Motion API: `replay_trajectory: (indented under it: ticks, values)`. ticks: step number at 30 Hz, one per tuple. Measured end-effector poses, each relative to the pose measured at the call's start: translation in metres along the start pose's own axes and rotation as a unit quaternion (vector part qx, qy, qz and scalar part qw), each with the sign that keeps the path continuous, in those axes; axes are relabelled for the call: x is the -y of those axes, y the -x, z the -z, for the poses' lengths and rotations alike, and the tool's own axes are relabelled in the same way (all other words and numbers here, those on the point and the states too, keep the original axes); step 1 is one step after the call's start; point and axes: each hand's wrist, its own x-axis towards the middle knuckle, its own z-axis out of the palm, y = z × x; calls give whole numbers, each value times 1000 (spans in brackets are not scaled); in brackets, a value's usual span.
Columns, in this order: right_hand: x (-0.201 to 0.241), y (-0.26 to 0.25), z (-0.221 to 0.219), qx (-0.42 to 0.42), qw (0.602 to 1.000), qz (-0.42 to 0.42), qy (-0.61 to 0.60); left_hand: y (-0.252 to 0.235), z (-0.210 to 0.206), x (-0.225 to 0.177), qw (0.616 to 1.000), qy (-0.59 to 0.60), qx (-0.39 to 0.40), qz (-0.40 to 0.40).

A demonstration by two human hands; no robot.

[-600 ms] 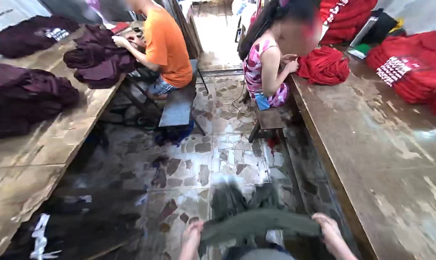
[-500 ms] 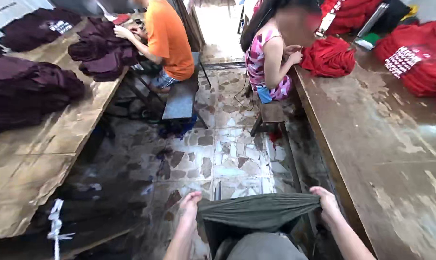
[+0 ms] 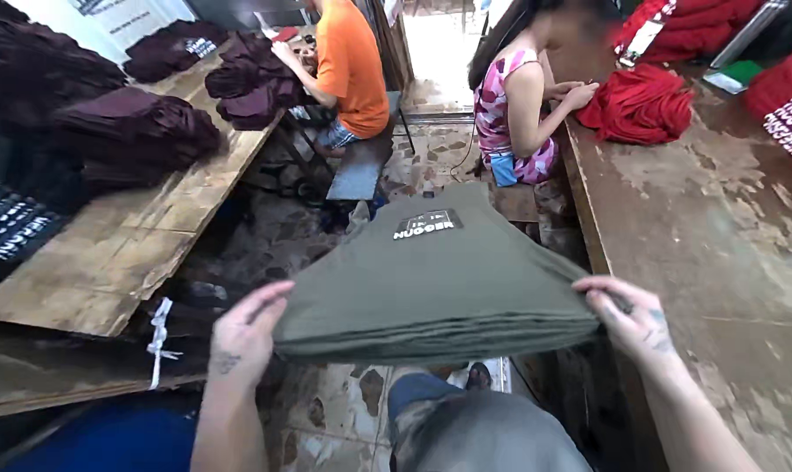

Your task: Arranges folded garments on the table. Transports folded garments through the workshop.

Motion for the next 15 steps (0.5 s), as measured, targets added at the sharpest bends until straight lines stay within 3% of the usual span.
replay_trajectory:
  ticks: [4,6,9,11,12,13,15]
  values:
    - [-27,65,-26,111,984,-120,74,28,-28,29,962,-129,200,132]
    - [-29,98,-21,235,942,-231,62,55,-34,50,921,-166,277,218]
    - [-28,113,-6,499,779,-379,23,103,-45,73,810,-192,443,333]
    - [-50,110,-15,628,685,-370,6,126,-70,90,704,-207,588,341]
    - [-68,103,-30,656,669,-351,8,128,-92,107,670,-225,631,320]
    - [-90,97,-54,651,680,-338,8,123,-117,124,672,-235,636,298]
    - [-130,84,-121,574,705,-415,-24,95,-176,150,751,-183,547,322]
